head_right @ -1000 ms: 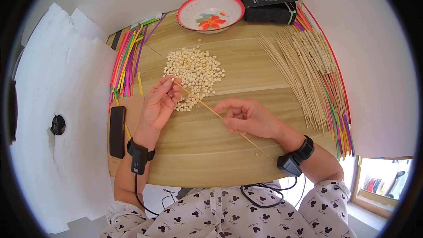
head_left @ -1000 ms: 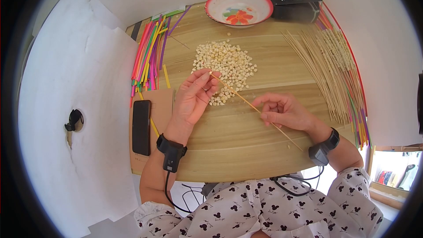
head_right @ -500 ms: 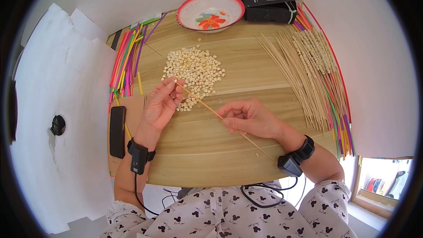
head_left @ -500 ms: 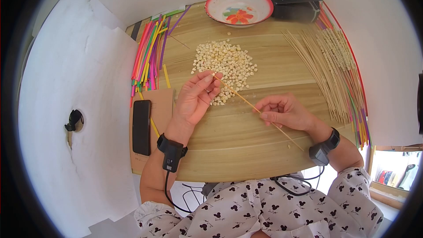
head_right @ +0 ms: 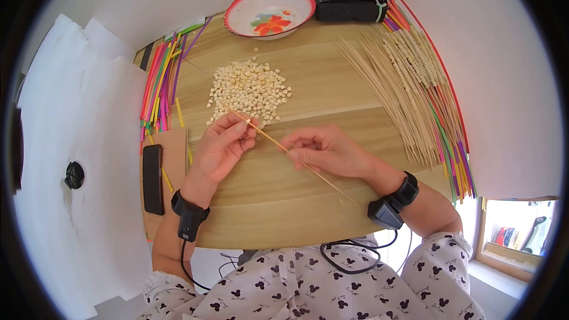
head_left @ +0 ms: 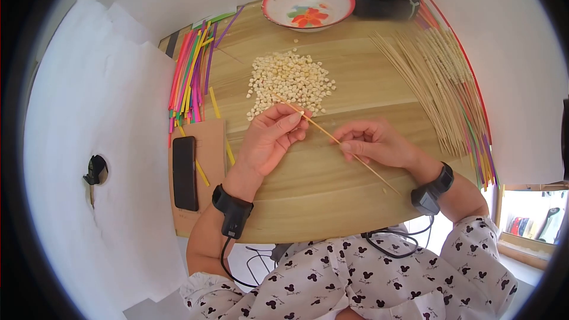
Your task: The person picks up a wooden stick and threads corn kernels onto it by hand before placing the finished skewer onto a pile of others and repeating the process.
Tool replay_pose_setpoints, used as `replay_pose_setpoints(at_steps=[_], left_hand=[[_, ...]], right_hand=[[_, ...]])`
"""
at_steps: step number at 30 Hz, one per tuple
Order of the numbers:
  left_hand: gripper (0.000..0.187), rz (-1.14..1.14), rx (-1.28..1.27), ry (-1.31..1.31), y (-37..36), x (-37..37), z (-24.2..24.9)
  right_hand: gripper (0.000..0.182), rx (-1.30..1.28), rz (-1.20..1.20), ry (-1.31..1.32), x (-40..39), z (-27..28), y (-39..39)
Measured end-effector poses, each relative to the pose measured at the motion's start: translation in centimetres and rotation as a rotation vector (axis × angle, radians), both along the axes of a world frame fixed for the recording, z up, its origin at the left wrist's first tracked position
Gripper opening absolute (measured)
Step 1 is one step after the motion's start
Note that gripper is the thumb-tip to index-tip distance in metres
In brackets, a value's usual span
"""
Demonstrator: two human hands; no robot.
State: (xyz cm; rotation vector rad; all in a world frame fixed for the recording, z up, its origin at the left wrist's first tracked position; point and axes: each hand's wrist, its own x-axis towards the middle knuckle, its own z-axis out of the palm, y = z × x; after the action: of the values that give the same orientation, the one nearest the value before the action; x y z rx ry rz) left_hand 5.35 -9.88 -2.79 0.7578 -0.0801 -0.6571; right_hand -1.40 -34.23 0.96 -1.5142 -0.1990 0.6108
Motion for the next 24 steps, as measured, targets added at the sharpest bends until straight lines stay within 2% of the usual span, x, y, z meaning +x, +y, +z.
replay_pose_setpoints(at_steps=[14, 24], left_hand=[[0.014, -0.184, 0.209, -0.103, -2.0, -1.9, 1.0], [0.012, -0.086, 0.208, -0.118, -1.4, -0.9, 0.7]], right_hand=[[0.018, 0.08, -0.035, -0.042, 0.7, -0.8, -0.2], [0.015, -0.028, 0.024, 0.042, 0.7, -0.3, -0.4]])
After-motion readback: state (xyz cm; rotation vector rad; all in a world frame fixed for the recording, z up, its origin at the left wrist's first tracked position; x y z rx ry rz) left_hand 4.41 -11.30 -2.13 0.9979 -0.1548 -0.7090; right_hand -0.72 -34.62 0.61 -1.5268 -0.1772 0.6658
